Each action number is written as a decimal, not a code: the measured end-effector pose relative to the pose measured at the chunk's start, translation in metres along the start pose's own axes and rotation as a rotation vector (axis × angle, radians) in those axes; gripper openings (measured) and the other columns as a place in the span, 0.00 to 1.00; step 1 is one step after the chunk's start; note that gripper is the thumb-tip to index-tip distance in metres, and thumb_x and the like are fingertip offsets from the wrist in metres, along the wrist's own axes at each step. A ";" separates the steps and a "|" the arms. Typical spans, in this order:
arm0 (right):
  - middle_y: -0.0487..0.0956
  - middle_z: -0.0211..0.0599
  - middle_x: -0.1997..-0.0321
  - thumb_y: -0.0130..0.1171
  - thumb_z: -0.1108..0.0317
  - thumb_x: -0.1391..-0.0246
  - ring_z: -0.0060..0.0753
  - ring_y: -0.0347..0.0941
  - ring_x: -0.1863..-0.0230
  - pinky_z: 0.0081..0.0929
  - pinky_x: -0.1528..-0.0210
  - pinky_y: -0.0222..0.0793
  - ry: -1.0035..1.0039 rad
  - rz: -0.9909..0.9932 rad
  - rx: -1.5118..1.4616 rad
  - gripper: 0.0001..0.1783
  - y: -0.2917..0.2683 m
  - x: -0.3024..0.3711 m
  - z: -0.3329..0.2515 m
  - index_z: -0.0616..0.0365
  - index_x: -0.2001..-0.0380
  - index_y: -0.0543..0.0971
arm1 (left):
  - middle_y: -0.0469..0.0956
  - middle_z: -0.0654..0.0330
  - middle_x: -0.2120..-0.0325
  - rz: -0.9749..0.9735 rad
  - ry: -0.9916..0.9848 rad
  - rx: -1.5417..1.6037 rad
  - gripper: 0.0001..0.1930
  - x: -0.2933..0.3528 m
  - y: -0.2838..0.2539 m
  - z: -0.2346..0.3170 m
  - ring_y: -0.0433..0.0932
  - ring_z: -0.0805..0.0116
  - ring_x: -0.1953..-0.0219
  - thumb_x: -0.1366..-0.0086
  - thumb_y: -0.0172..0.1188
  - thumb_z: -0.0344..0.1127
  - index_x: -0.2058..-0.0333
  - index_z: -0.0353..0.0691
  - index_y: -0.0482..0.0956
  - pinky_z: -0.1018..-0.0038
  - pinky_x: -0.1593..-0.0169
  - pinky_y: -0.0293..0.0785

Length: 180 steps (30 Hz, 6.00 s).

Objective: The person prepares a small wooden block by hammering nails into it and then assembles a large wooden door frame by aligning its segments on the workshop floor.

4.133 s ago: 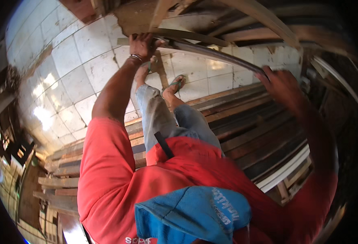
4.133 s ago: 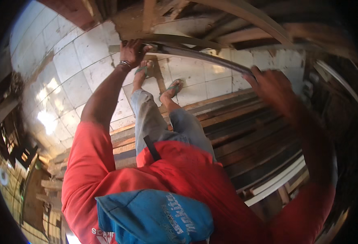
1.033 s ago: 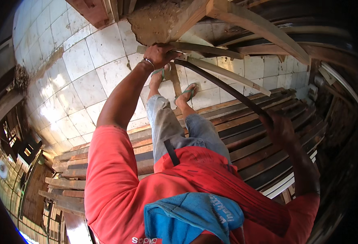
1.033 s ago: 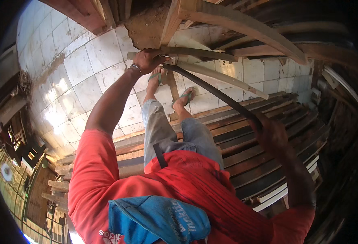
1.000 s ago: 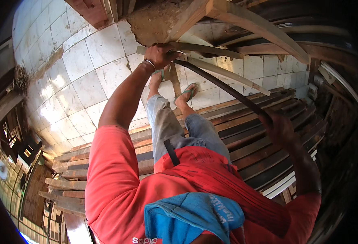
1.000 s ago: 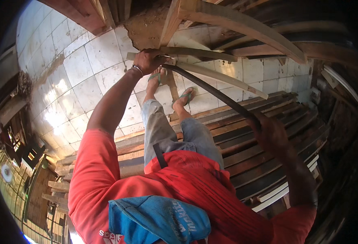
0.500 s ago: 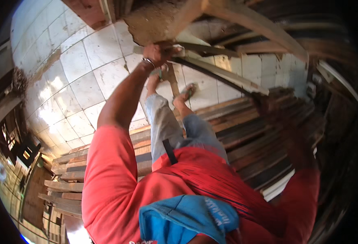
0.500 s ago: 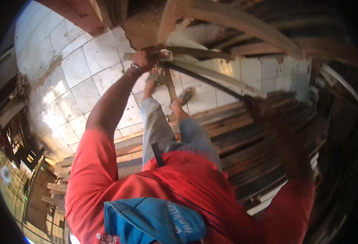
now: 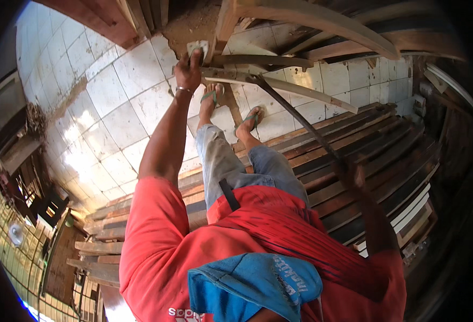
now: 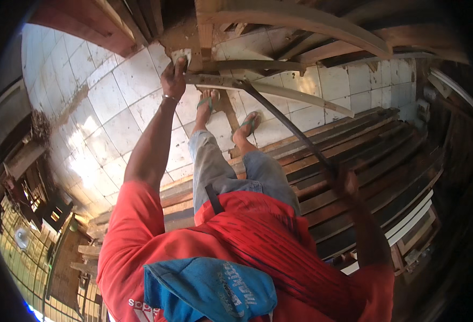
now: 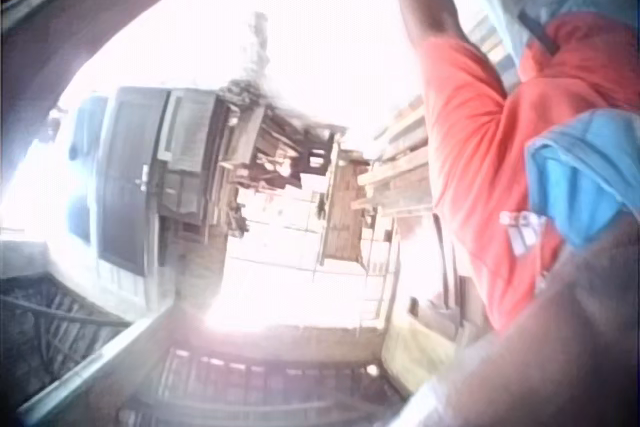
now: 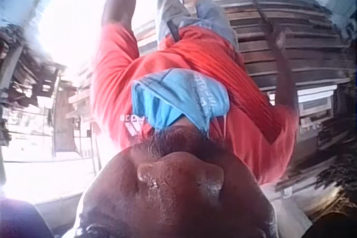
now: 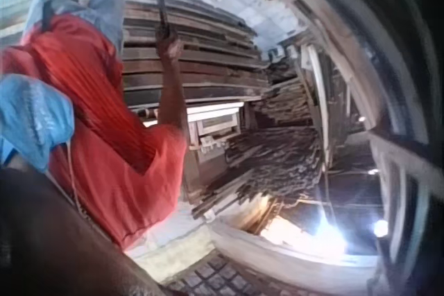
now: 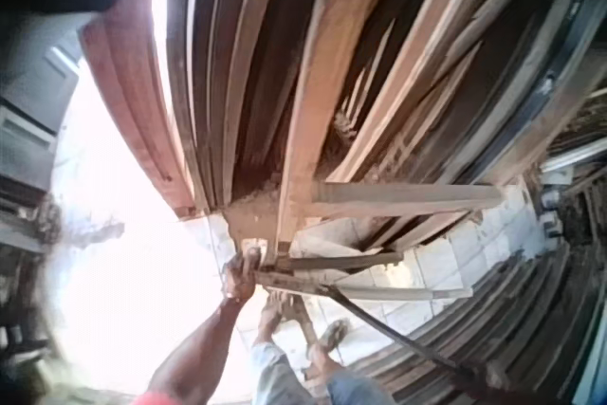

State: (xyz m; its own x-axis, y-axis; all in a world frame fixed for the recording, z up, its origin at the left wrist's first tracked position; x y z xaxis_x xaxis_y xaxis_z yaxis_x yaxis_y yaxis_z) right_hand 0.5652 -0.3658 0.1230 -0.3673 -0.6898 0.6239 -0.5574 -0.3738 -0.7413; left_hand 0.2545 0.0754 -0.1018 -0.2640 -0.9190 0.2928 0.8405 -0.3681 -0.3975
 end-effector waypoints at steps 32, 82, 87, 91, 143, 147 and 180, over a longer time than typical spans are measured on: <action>0.74 0.32 0.82 0.69 0.59 0.52 0.22 0.67 0.80 0.25 0.76 0.65 -0.201 0.629 -0.793 0.18 -0.111 0.121 -0.116 0.62 0.74 0.74 | 0.75 0.55 0.65 -0.790 -0.408 1.582 0.20 0.238 0.031 0.330 0.73 0.59 0.61 0.36 0.51 0.51 0.55 0.41 0.73 0.65 0.56 0.69; 0.75 0.33 0.65 0.64 0.74 0.49 0.28 0.76 0.63 0.26 0.56 0.73 -0.514 0.654 -2.147 0.13 -0.134 0.109 -0.080 0.55 0.65 0.68 | 0.78 0.60 0.78 -0.775 0.353 0.522 0.28 0.329 0.133 0.454 0.73 0.78 0.74 0.42 0.63 0.58 0.69 0.31 0.79 0.78 0.70 0.71; 0.76 0.37 0.60 0.59 0.72 0.45 0.35 0.76 0.56 0.38 0.45 0.72 -0.563 0.556 -2.021 0.12 -0.118 0.105 -0.066 0.61 0.59 0.70 | 0.78 0.61 0.80 -0.691 0.379 0.088 0.27 0.344 0.138 0.455 0.76 0.75 0.76 0.47 0.68 0.55 0.71 0.29 0.80 0.76 0.70 0.73; 0.75 0.38 0.62 0.60 0.75 0.47 0.35 0.76 0.58 0.39 0.47 0.73 -0.453 0.587 -1.980 0.12 -0.102 0.103 -0.059 0.60 0.63 0.68 | 0.79 0.58 0.81 -0.647 0.193 0.150 0.30 0.339 0.147 0.445 0.77 0.72 0.77 0.47 0.67 0.57 0.72 0.27 0.80 0.76 0.71 0.73; 0.77 0.36 0.76 0.67 0.66 0.53 0.26 0.75 0.74 0.28 0.70 0.72 0.141 0.809 -1.486 0.14 0.005 0.116 0.053 0.63 0.71 0.74 | 0.72 0.68 0.80 -0.788 -0.444 0.558 0.12 0.310 0.111 0.311 0.66 0.79 0.83 0.34 0.55 0.49 0.69 0.49 0.71 0.81 0.82 0.55; 0.76 0.33 0.77 0.66 0.68 0.51 0.24 0.73 0.77 0.27 0.74 0.70 0.419 1.055 -1.256 0.12 -0.019 0.189 0.104 0.62 0.69 0.74 | 0.68 0.70 0.79 -0.755 -0.428 0.475 0.16 0.312 0.102 0.288 0.65 0.80 0.81 0.36 0.58 0.54 0.68 0.48 0.72 0.81 0.80 0.55; 0.72 0.61 0.45 0.58 0.61 0.48 0.55 0.68 0.42 0.40 0.42 0.63 1.400 1.024 -0.417 0.28 -0.066 0.502 0.226 0.58 0.43 0.69 | 0.73 0.71 0.75 -1.036 -0.367 0.677 0.24 0.314 0.206 0.361 0.71 0.79 0.76 0.34 0.49 0.59 0.51 0.46 0.74 0.78 0.78 0.66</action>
State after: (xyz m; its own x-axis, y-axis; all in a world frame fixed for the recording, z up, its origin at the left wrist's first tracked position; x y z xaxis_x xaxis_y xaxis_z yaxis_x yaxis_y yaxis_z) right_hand 0.5859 -0.8282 0.4290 -0.8276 0.5501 -0.1119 0.2257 0.1436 -0.9635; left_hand 0.5152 -0.2381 0.2225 -0.8794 -0.1175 0.4614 0.4227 -0.6387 0.6429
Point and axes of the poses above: each hand's wrist, its own x-axis away from the middle knuckle, its own y-axis out of the palm, z = x × y, the point moved 5 cm from there along -x, towards the middle knuckle
